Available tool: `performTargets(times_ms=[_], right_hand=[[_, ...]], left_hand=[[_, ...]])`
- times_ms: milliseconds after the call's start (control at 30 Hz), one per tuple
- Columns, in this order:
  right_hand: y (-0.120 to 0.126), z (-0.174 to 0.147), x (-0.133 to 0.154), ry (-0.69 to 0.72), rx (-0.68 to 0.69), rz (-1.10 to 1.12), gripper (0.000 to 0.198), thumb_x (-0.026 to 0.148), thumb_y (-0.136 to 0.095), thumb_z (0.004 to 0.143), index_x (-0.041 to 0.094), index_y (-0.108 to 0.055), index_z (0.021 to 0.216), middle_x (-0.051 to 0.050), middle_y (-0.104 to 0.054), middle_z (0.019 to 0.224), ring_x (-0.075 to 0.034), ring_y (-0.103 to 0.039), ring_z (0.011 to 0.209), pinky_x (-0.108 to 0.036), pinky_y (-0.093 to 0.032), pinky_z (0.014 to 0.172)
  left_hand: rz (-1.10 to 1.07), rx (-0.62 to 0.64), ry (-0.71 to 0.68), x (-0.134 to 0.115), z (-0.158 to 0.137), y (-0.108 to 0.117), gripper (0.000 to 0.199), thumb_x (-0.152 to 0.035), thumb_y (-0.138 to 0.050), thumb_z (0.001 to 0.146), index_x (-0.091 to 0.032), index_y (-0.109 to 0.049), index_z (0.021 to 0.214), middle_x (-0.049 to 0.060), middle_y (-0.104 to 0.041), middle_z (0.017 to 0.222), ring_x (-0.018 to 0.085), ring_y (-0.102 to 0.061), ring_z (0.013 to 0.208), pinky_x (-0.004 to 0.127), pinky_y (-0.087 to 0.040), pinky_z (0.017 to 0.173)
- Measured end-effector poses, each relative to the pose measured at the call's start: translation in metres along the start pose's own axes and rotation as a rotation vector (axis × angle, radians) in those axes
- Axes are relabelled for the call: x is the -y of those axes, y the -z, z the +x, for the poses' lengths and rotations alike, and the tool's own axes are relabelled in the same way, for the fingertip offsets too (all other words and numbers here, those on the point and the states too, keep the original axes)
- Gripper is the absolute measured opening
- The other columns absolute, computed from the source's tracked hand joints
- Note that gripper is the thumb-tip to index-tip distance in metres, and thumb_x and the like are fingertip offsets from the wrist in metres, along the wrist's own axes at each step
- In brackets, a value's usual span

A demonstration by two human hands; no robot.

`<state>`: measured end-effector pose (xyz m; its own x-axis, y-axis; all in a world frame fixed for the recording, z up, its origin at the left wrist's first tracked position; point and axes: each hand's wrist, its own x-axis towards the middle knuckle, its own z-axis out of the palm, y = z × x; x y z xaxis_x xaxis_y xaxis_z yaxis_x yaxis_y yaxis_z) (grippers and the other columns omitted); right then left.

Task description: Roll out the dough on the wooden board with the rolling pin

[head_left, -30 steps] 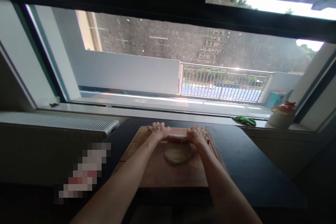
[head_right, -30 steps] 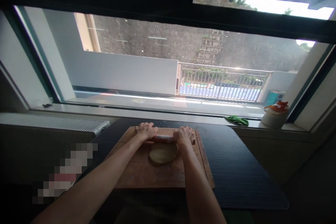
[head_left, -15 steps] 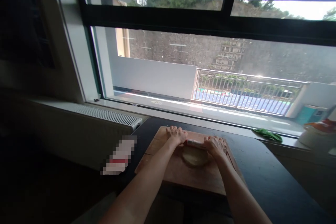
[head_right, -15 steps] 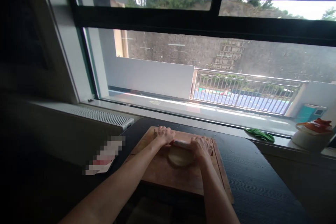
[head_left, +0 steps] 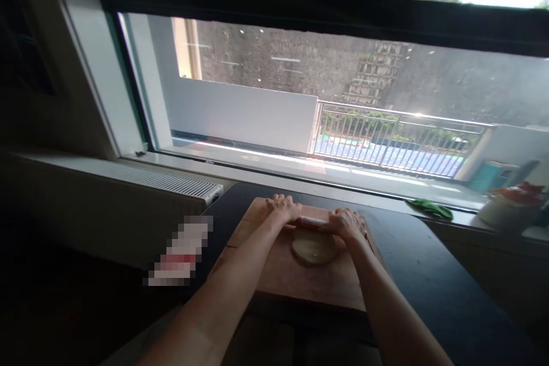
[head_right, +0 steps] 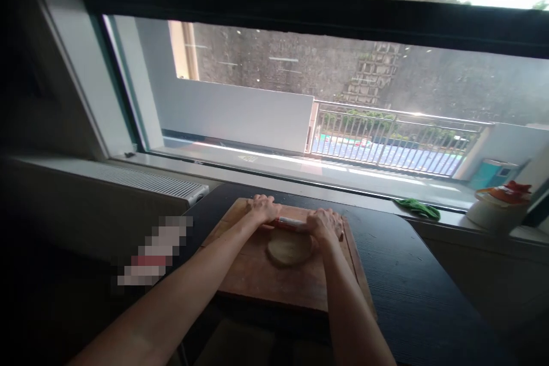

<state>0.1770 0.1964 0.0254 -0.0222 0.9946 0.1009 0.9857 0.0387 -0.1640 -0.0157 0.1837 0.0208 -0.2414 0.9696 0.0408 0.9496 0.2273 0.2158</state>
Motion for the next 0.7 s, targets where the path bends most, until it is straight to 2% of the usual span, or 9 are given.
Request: performTargets(times_ms=[167,300,433,533,700], right_hand=[[0.003,0.012,0.004,-0.04,0.01,0.03,0.043,0.046,-0.037,0.085,0.022,-0.069,0.103,-0.012,-0.063,0.112,-0.028,-0.054,0.103,-0.039,-0.039,0.087],[0.003,0.006,0.005,-0.036,-0.012,0.045,0.042,0.043,-0.037,0.086,0.021,-0.069,0.101,-0.012,-0.063,0.111,-0.027,-0.054,0.103,-0.039,-0.038,0.087],[0.006,-0.015,0.004,-0.004,-0.055,0.055,0.041,0.038,-0.035,0.088,0.019,-0.07,0.094,-0.012,-0.064,0.104,-0.026,-0.054,0.1,-0.038,-0.037,0.087],[0.009,-0.033,0.005,0.02,-0.114,0.059,0.039,0.036,-0.035,0.089,0.018,-0.07,0.093,-0.012,-0.064,0.105,-0.026,-0.053,0.101,-0.038,-0.035,0.089],[0.006,-0.067,0.003,0.104,-0.263,0.082,0.04,0.035,-0.03,0.093,0.02,-0.068,0.088,-0.01,-0.063,0.103,-0.023,-0.05,0.101,-0.037,-0.03,0.093]], left_hand=[[-0.005,-0.044,0.044,0.0,0.022,-0.002,0.054,-0.051,-0.04,0.077,-0.019,-0.06,0.115,0.016,-0.055,0.126,0.034,-0.044,0.119,0.054,-0.03,0.096],[0.007,-0.037,0.049,0.002,0.021,-0.002,0.05,-0.049,-0.041,0.077,-0.019,-0.063,0.112,0.015,-0.059,0.122,0.035,-0.047,0.116,0.055,-0.03,0.096],[0.037,-0.089,0.024,0.004,0.005,-0.001,0.045,-0.047,-0.038,0.081,-0.021,-0.065,0.105,0.014,-0.062,0.117,0.033,-0.05,0.112,0.052,-0.033,0.093],[0.05,-0.137,-0.052,0.007,-0.014,0.002,0.039,-0.045,-0.036,0.084,-0.024,-0.066,0.098,0.012,-0.063,0.113,0.031,-0.051,0.111,0.05,-0.033,0.093],[0.013,-0.104,-0.199,0.017,-0.051,0.008,0.024,-0.044,-0.048,0.082,-0.032,-0.068,0.09,0.003,-0.065,0.107,0.026,-0.051,0.111,0.044,-0.031,0.097]])
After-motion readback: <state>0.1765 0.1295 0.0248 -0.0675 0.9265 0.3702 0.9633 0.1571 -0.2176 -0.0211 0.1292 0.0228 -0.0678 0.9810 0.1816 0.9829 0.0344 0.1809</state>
